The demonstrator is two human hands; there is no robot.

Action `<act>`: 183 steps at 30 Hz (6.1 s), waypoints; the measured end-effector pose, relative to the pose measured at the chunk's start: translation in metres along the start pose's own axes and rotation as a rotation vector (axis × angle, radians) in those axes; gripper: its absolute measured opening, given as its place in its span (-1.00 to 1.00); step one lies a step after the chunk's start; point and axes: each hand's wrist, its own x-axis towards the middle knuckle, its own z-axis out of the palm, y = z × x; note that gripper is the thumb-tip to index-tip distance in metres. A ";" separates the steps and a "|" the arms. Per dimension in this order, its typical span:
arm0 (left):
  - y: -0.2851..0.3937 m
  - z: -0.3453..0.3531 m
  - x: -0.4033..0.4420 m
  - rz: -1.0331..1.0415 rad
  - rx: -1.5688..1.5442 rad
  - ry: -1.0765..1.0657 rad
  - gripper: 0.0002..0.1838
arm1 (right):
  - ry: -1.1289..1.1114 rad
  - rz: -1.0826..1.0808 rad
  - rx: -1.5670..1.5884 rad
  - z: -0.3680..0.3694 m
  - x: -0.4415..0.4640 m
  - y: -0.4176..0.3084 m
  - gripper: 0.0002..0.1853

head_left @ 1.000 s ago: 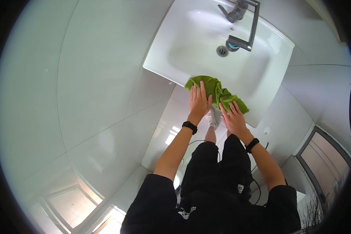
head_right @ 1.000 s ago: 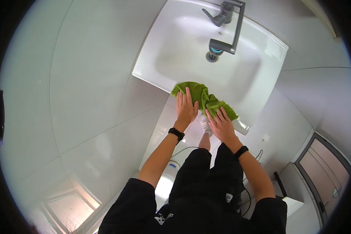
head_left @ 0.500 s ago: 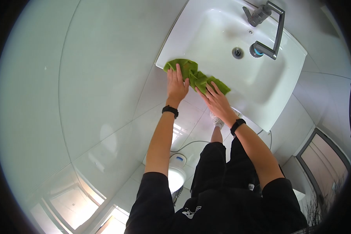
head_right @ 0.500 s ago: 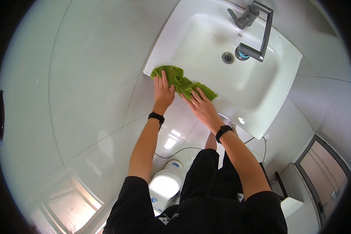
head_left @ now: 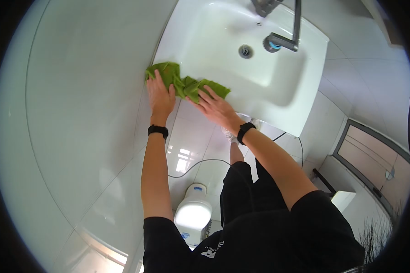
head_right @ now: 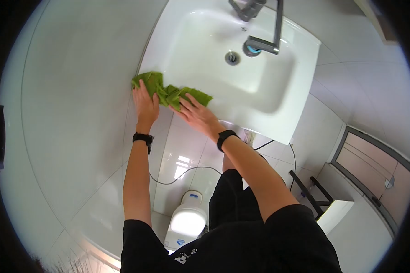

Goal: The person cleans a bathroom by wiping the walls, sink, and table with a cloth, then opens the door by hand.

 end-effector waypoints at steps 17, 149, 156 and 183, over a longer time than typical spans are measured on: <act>0.197 0.047 -0.132 0.205 0.020 -0.194 -0.25 | 0.144 0.227 0.428 -0.035 -0.196 0.034 -0.31; 0.972 -0.459 0.283 0.697 -0.253 1.495 -0.29 | 1.196 0.645 -1.238 -0.712 -0.484 0.674 -0.41; 0.952 -0.405 0.270 0.687 -0.163 1.380 -0.27 | 1.161 0.608 -1.216 -0.665 -0.471 0.644 -0.43; 0.981 -0.335 0.275 0.695 -0.135 1.329 -0.14 | 0.839 0.366 -0.943 -0.607 -0.514 0.660 -0.41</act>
